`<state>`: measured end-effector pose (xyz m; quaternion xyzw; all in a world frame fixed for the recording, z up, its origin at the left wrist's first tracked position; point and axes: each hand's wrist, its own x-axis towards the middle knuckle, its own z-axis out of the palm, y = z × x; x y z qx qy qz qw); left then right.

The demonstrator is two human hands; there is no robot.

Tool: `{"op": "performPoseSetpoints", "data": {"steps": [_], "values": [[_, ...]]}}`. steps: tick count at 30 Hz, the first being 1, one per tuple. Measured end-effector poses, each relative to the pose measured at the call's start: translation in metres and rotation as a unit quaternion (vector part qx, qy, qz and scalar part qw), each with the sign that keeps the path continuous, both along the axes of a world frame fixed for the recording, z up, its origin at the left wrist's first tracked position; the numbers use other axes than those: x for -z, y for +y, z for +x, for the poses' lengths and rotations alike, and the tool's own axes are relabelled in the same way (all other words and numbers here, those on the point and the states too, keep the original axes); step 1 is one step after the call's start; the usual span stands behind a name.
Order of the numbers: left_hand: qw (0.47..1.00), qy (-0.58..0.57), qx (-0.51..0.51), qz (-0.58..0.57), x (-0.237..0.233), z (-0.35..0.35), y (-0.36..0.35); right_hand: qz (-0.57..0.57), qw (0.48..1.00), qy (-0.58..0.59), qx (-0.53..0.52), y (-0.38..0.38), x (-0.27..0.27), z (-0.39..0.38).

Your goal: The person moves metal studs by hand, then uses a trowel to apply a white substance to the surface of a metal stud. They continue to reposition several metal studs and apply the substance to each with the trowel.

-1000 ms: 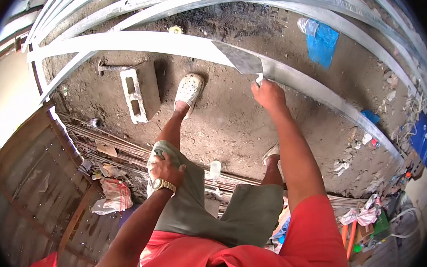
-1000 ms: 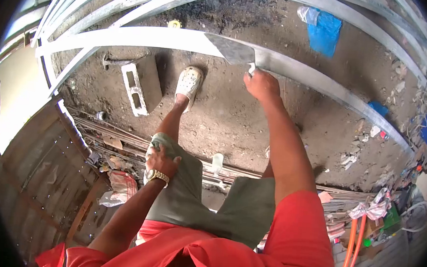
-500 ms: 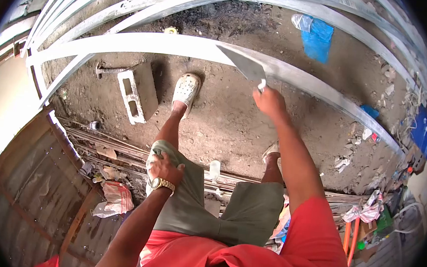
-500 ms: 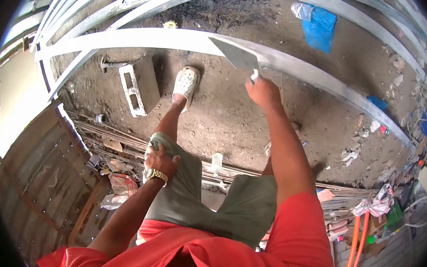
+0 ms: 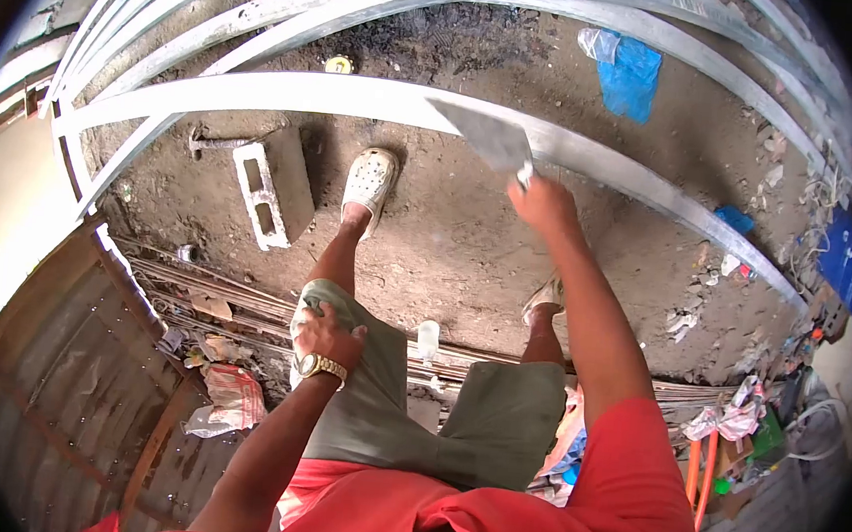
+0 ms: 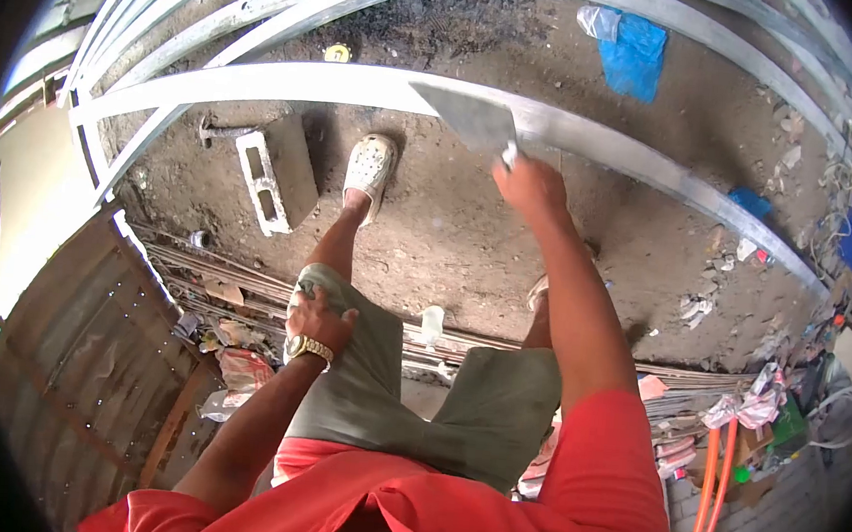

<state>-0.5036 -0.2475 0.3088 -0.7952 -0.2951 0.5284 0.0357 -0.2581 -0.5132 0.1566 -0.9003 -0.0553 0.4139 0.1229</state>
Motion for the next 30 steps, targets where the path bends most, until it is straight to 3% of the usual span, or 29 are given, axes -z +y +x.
{"op": "performPoseSetpoints", "data": {"steps": [4, 9, 12, 13, 16, 20, 24, 25, 30], "values": [[1.000, -0.006, -0.007, 0.000, -0.003, 0.006, 0.003, -0.073, 0.996, 0.047, 0.023, -0.032, 0.000, -0.030], [1.000, -0.016, -0.009, -0.001, -0.004, -0.002, 0.000, 0.002, 0.996, -0.056, 0.075, 0.030, 0.045, 0.028], [1.000, -0.007, -0.009, -0.001, -0.004, 0.008, 0.005, 0.051, 0.992, -0.105, 0.054, 0.037, 0.029, 0.026], [1.000, -0.010, -0.008, -0.002, -0.004, 0.006, 0.005, 0.071, 0.993, -0.069, 0.063, 0.033, 0.007, 0.019], [0.999, 0.014, -0.033, -0.017, -0.002, 0.011, 0.005, 0.025, 0.999, -0.043, -0.019, 0.008, 0.002, -0.013], [0.999, 0.033, -0.017, -0.015, -0.001, 0.011, 0.005, -0.013, 0.997, -0.076, -0.023, 0.003, 0.004, -0.006], [1.000, 0.012, 0.012, -0.008, -0.001, 0.014, 0.009, 0.058, 0.993, 0.008, 0.107, 0.000, 0.013, -0.035], [1.000, 0.002, 0.028, -0.004, -0.001, 0.010, 0.010, 0.067, 0.978, 0.025, 0.196, 0.000, 0.003, -0.041], [0.999, 0.024, -0.023, -0.027, -0.008, 0.027, 0.023, 0.118, 0.902, 0.003, 0.414, -0.020, -0.012, -0.051]]}}
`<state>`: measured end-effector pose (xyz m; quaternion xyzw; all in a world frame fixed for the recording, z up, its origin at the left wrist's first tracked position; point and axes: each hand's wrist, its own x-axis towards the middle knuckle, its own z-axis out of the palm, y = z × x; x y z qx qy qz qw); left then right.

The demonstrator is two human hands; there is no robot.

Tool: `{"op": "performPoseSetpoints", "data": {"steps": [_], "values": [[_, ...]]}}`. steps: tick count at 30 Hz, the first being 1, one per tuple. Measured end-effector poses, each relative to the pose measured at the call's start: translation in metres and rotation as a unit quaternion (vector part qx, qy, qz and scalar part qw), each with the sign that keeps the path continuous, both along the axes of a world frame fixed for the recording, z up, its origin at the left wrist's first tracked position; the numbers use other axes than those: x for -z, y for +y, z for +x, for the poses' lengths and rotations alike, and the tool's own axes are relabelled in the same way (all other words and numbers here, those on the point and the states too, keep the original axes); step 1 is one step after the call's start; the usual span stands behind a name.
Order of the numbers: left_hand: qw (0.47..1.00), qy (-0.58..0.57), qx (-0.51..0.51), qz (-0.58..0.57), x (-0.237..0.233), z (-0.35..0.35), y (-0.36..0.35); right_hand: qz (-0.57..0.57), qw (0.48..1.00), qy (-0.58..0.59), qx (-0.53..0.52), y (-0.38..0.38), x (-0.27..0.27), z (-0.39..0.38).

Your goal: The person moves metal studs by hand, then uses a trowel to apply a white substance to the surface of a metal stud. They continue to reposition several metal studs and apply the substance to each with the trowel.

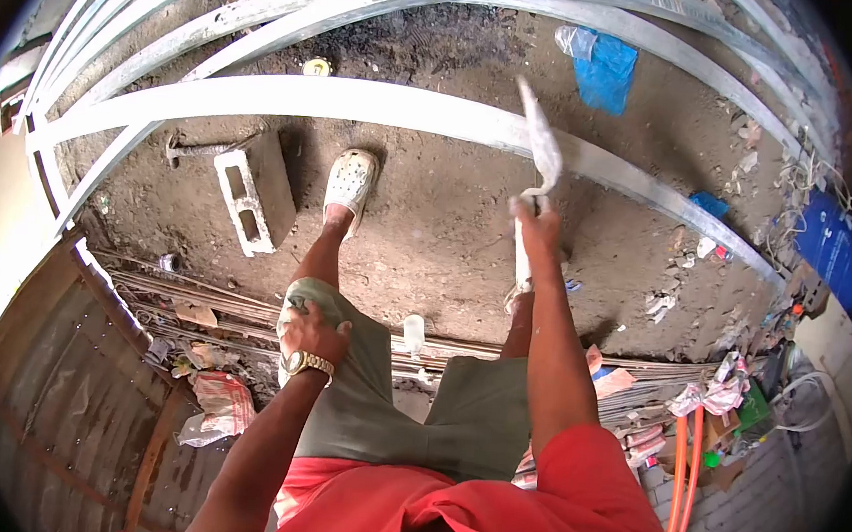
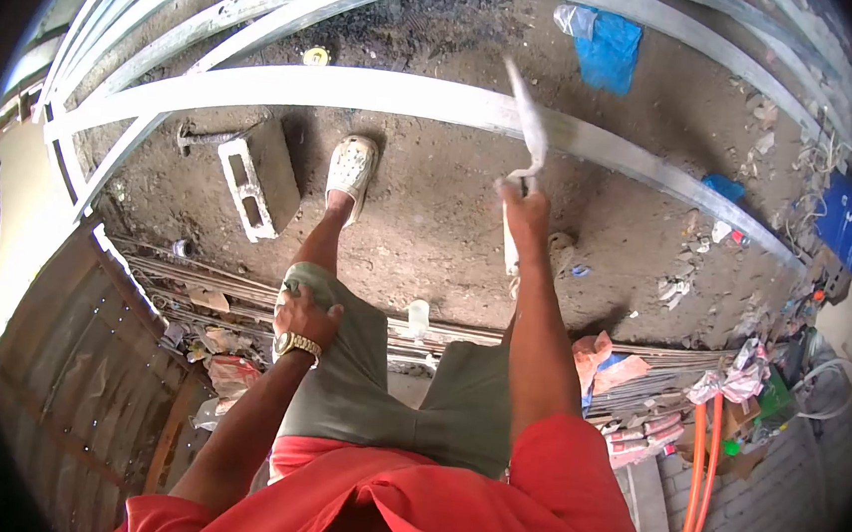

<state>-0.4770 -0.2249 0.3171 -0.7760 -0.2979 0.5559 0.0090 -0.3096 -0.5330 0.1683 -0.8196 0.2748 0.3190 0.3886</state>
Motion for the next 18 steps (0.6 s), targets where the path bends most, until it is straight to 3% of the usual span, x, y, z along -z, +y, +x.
{"op": "performPoseSetpoints", "data": {"steps": [3, 6, 8, 9, 10, 12, 14, 16, 17, 18], "values": [[1.000, -0.010, 0.000, 0.003, -0.001, -0.001, 0.010, 0.025, 0.986, 0.026, 0.165, -0.038, 0.057, -0.004], [1.000, -0.025, -0.009, -0.003, -0.001, -0.002, 0.022, 0.042, 0.925, 0.058, 0.372, 0.017, 0.027, 0.027], [0.999, -0.029, -0.022, -0.009, -0.002, -0.001, 0.031, 0.109, 0.929, 0.052, 0.350, 0.036, 0.063, 0.020], [0.999, -0.028, -0.030, -0.012, -0.001, 0.000, 0.035, 0.095, 0.937, 0.032, 0.333, 0.075, 0.052, 0.028], [0.999, -0.027, -0.039, -0.014, -0.001, 0.001, 0.039, 0.055, 0.962, 0.007, 0.268, 0.114, 0.038, 0.037], [0.998, -0.032, -0.048, -0.019, 0.000, -0.001, 0.045, -0.110, 0.986, -0.099, 0.081, 0.159, 0.093, 0.020], [0.998, -0.034, -0.046, -0.022, -0.001, 0.000, 0.051, -0.222, 0.950, -0.207, -0.077, 0.178, 0.062, 0.025], [0.998, -0.036, -0.043, -0.024, -0.001, 0.002, 0.055, -0.139, 0.982, -0.117, -0.049, 0.161, 0.025, 0.043], [0.998, -0.043, -0.048, -0.023, 0.000, 0.004, 0.057, -0.097, 0.994, -0.042, 0.009, 0.149, 0.023, 0.045], [0.997, -0.047, -0.053, -0.024, 0.001, 0.004, 0.059, -0.093, 0.993, -0.045, 0.059, 0.146, 0.046, 0.038]]}}
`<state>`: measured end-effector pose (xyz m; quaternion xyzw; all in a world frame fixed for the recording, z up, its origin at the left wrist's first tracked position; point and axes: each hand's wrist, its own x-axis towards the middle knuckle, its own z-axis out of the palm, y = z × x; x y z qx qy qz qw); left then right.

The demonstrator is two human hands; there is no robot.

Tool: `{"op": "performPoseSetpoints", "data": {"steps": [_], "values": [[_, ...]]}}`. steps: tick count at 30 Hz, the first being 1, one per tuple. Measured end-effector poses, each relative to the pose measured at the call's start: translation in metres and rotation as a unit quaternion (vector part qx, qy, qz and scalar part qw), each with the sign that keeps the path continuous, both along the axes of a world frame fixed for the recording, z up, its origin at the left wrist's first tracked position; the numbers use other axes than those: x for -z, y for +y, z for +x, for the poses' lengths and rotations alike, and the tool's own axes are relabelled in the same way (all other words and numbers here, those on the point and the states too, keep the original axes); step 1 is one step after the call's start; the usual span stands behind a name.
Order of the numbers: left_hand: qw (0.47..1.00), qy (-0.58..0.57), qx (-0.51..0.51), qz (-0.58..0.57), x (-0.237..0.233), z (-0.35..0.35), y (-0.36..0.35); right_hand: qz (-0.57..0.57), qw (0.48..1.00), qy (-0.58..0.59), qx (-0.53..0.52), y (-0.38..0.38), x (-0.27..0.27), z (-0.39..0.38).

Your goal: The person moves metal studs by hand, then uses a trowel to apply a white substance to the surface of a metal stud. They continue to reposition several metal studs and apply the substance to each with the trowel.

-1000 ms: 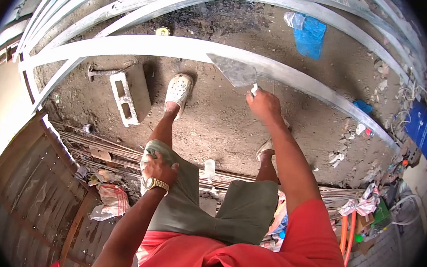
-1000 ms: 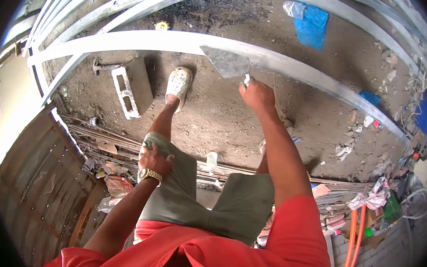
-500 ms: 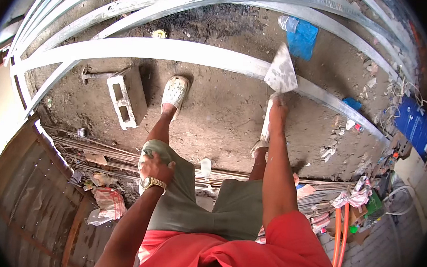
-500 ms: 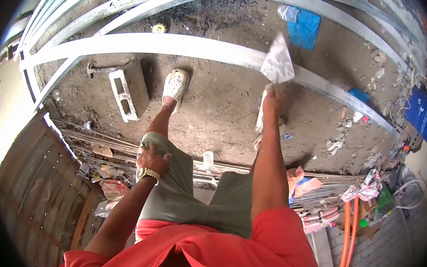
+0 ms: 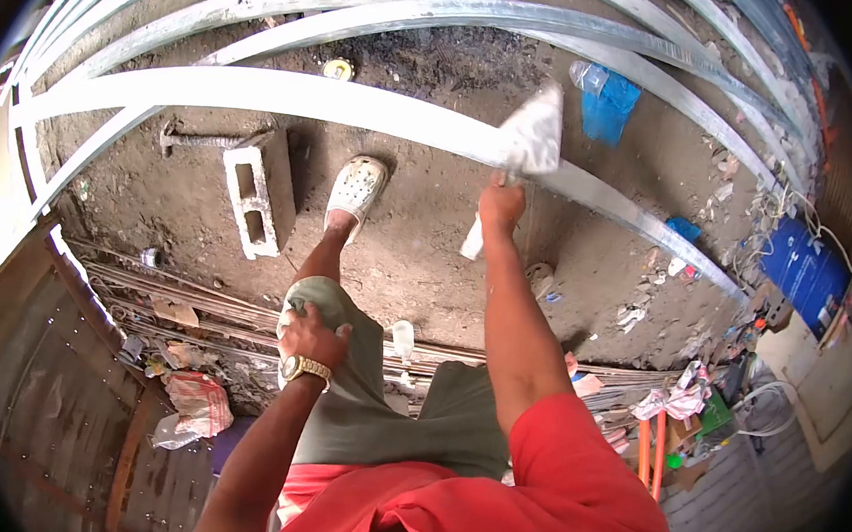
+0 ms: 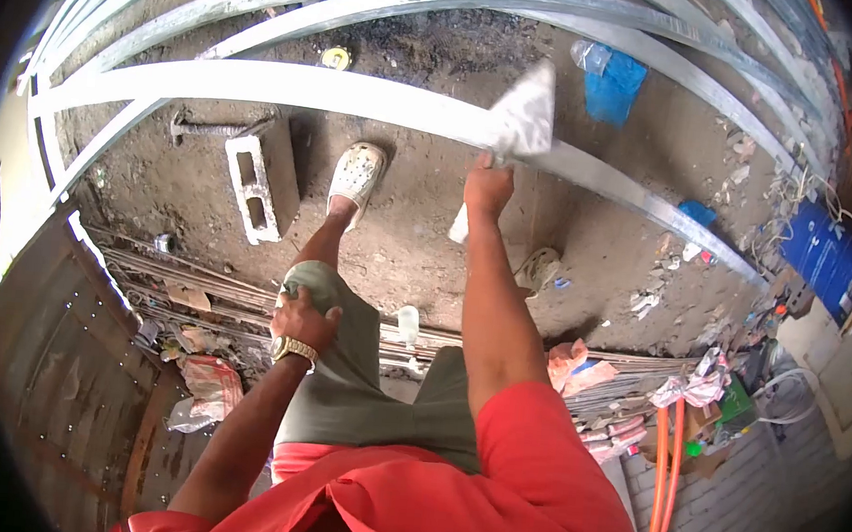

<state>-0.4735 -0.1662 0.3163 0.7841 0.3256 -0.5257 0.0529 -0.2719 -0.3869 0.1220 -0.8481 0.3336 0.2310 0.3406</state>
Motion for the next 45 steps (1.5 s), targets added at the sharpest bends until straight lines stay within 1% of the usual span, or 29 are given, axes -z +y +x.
{"op": "performPoseSetpoints", "data": {"steps": [2, 3, 4, 6, 8, 9, 10, 12, 14, 15, 16, 17, 18, 19, 20, 22, 23, 25, 26, 28, 31, 33, 35, 36, 38, 41, 42, 44, 45], "values": [[1.000, 0.006, -0.003, -0.006, -0.001, -0.003, 0.000, 0.006, 0.994, -0.013, 0.109, -0.008, 0.056, -0.027], [1.000, 0.009, -0.003, -0.008, 0.000, -0.001, 0.000, -0.069, 0.980, -0.185, -0.026, 0.020, 0.053, -0.035], [1.000, 0.015, -0.004, -0.008, -0.001, 0.000, 0.000, -0.036, 0.993, -0.106, -0.032, 0.052, 0.024, -0.027], [1.000, 0.017, -0.017, -0.011, -0.008, 0.008, -0.001, -0.055, 0.990, -0.032, -0.125, 0.082, -0.010, -0.013], [1.000, 0.005, -0.005, -0.005, -0.007, 0.009, -0.003, -0.042, 0.990, -0.024, -0.132, 0.062, -0.011, -0.003], [1.000, 0.004, -0.001, -0.006, -0.006, 0.010, -0.003, -0.066, 0.985, -0.077, -0.137, 0.046, -0.007, -0.005], [1.000, 0.006, 0.001, -0.006, -0.005, 0.008, -0.003, -0.067, 0.992, -0.071, -0.082, 0.033, -0.013, -0.002], [1.000, 0.011, 0.002, -0.003, -0.005, 0.004, -0.004, -0.086, 0.995, 0.017, 0.045, 0.016, -0.014, 0.003], [1.000, 0.011, 0.005, 0.002, -0.006, 0.006, -0.010, 0.001, 0.999, -0.022, 0.026, 0.026, 0.009, -0.014], [1.000, 0.017, 0.004, 0.000, -0.003, 0.003, -0.011, 0.007, 0.995, -0.091, -0.027, 0.049, 0.019, -0.028], [1.000, 0.026, 0.005, -0.001, -0.004, 0.004, -0.013, -0.009, 0.992, -0.096, -0.082, 0.081, -0.006, -0.027], [0.999, 0.033, 0.008, -0.001, -0.007, 0.006, -0.015, 0.022, 0.993, 0.004, -0.115, 0.102, -0.022, -0.022], [0.999, 0.037, 0.013, -0.003, -0.006, 0.010, -0.018, 0.030, 0.991, 0.003, -0.132, 0.115, -0.025, -0.020], [0.999, 0.023, 0.026, 0.005, -0.005, 0.006, -0.022, -0.018, 0.985, 0.016, -0.170, 0.119, -0.026, -0.016], [0.999, 0.028, 0.027, 0.002, -0.003, 0.004, -0.024, -0.013, 0.983, 0.020, -0.180, 0.112, -0.029, -0.014], [0.999, 0.042, 0.025, -0.001, -0.001, 0.003, -0.026, 0.013, 0.991, 0.045, -0.126, 0.074, -0.031, -0.009], [0.999, 0.039, 0.035, 0.000, -0.001, 0.002, -0.028, -0.016, 0.995, -0.012, -0.100, 0.040, -0.017, -0.017], [0.998, 0.037, 0.050, 0.005, 0.001, -0.003, -0.030, -0.058, 0.996, -0.004, -0.074, -0.035, -0.013, -0.016], [0.998, 0.036, 0.054, 0.008, 0.002, -0.005, -0.031, -0.076, 0.992, -0.007, -0.098, -0.069, -0.016, -0.014], [0.998, 0.057, 0.038, 0.010, -0.003, 0.002, -0.036, -0.178, 0.984, 0.007, -0.029, -0.104, 0.008, -0.021], [0.998, 0.053, 0.036, 0.011, -0.002, 0.005, -0.037, -0.075, 0.995, -0.048, 0.044, -0.057, 0.019, -0.037], [0.998, 0.048, 0.041, 0.013, -0.001, 0.001, -0.035, -0.081, 0.982, -0.166, -0.040, 0.011, 0.007, -0.036], [0.998, 0.044, 0.045, 0.013, 0.000, 0.000, -0.036, -0.038, 0.996, -0.027, -0.077, 0.061, -0.022, -0.016], [0.998, 0.049, 0.045, 0.013, 0.000, 0.002, -0.036, -0.036, 0.992, -0.044, -0.111, 0.071, -0.021, -0.012], [0.997, 0.057, 0.043, 0.011, -0.002, 0.007, -0.036, -0.014, 0.985, 0.005, -0.172, 0.075, -0.037, 0.004], [0.999, 0.044, 0.031, 0.003, -0.005, 0.010, -0.034, -0.017, 0.979, 0.000, -0.202, 0.059, -0.034, 0.013], [0.999, 0.040, 0.034, 0.005, -0.004, 0.010, -0.034, -0.017, 0.985, 0.019, -0.172, 0.050, -0.033, 0.016], [0.998, 0.037, 0.042, 0.011, -0.002, 0.003, -0.032, -0.025, 0.992, -0.040, -0.120, 0.017, -0.023, 0.011], [0.998, 0.024, 0.056, 0.014, -0.001, 0.000, -0.032, -0.022, 0.998, -0.034, -0.058, -0.001, -0.021, 0.013]]}}
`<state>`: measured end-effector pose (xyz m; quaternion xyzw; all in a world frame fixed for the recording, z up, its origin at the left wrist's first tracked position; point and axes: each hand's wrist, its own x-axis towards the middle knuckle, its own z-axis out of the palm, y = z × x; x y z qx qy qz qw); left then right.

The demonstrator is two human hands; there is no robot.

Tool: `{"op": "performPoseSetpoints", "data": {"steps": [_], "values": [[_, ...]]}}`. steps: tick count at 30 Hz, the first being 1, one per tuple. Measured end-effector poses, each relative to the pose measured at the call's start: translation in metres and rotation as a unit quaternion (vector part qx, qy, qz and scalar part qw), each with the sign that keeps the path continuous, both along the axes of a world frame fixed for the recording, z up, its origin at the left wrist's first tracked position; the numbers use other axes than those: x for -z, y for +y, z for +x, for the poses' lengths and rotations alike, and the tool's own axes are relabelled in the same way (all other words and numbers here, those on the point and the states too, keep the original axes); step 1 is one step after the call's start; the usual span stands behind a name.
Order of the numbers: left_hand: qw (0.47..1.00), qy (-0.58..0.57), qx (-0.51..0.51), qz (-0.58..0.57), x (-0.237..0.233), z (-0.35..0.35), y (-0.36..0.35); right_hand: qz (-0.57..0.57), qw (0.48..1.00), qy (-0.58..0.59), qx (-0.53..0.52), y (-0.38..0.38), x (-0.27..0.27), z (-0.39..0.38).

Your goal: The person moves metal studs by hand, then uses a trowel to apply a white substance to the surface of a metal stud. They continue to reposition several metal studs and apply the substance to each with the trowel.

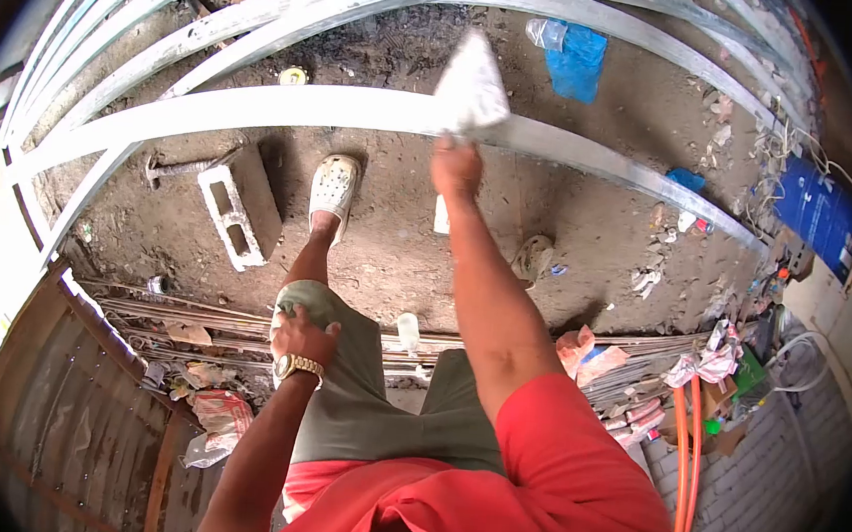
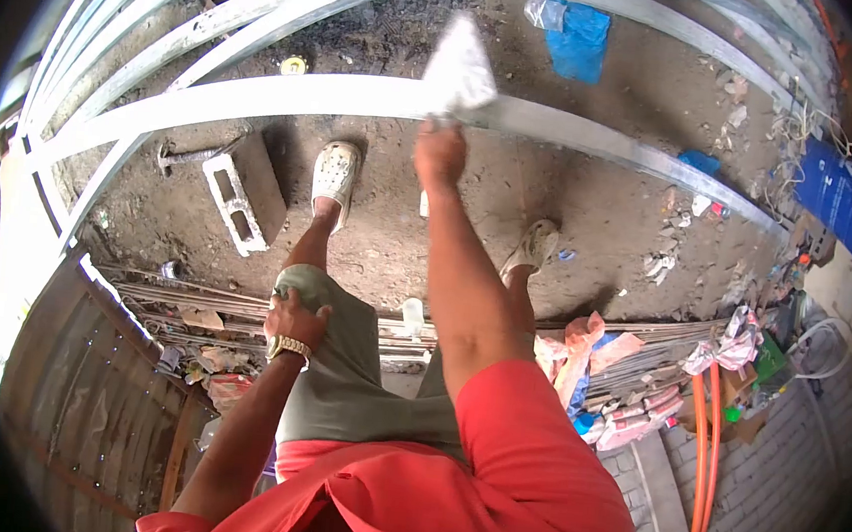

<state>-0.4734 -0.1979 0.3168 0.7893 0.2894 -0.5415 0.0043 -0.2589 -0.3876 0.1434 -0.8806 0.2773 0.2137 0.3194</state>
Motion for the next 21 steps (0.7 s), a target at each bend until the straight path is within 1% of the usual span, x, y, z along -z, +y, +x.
{"op": "performPoseSetpoints", "data": {"steps": [1, 2, 3, 5, 7, 9, 10, 11, 13, 15, 16, 17, 19, 21], "values": [[1.000, 0.003, -0.005, 0.003, -0.001, 0.000, 0.000, 0.003, 0.998, 0.007, 0.063, -0.014, 0.002, -0.001], [1.000, 0.008, -0.010, 0.005, -0.004, 0.001, 0.000, -0.034, 0.997, 0.036, 0.056, -0.020, 0.009, -0.004], [1.000, 0.008, -0.016, 0.005, -0.003, 0.003, -0.002, -0.035, 0.998, 0.023, 0.038, -0.016, 0.016, -0.009], [1.000, 0.001, -0.018, 0.000, -0.002, 0.001, -0.002, -0.031, 1.000, -0.004, -0.003, 0.020, 0.015, -0.018], [1.000, 0.001, -0.028, -0.002, -0.003, 0.001, -0.002, -0.036, 0.997, 0.043, -0.062, 0.050, -0.011, -0.006], [0.999, 0.010, -0.038, -0.011, -0.007, 0.006, -0.001, -0.030, 0.996, 0.049, -0.065, 0.039, -0.014, -0.001], [1.000, -0.008, -0.012, -0.005, -0.002, -0.005, 0.001, -0.052, 0.992, 0.013, -0.117, 0.024, -0.006, -0.002], [1.000, -0.007, -0.019, -0.006, 0.000, -0.002, 0.003, -0.074, 0.990, 0.033, -0.118, 0.014, -0.004, 0.001], [0.999, 0.007, -0.032, -0.009, -0.002, -0.003, 0.005, 0.000, 0.999, 0.043, 0.020, -0.001, 0.017, -0.001], [0.999, 0.012, -0.029, -0.010, -0.004, 0.000, 0.005, 0.005, 0.998, -0.034, 0.046, 0.031, 0.000, -0.005], [0.999, 0.014, -0.031, -0.012, -0.003, 0.002, 0.006, -0.027, 0.999, -0.015, -0.039, 0.050, 0.003, -0.010], [0.999, 0.018, -0.033, -0.011, -0.003, 0.002, 0.005, -0.037, 0.997, 0.036, -0.054, 0.068, -0.015, -0.005], [1.000, -0.004, -0.012, -0.004, -0.003, -0.007, 0.003, -0.047, 0.996, 0.050, -0.048, 0.058, -0.016, 0.000], [1.000, -0.015, -0.007, -0.007, -0.001, -0.001, 0.006, -0.064, 0.993, 0.031, -0.099, 0.020, -0.013, 0.006]]}}
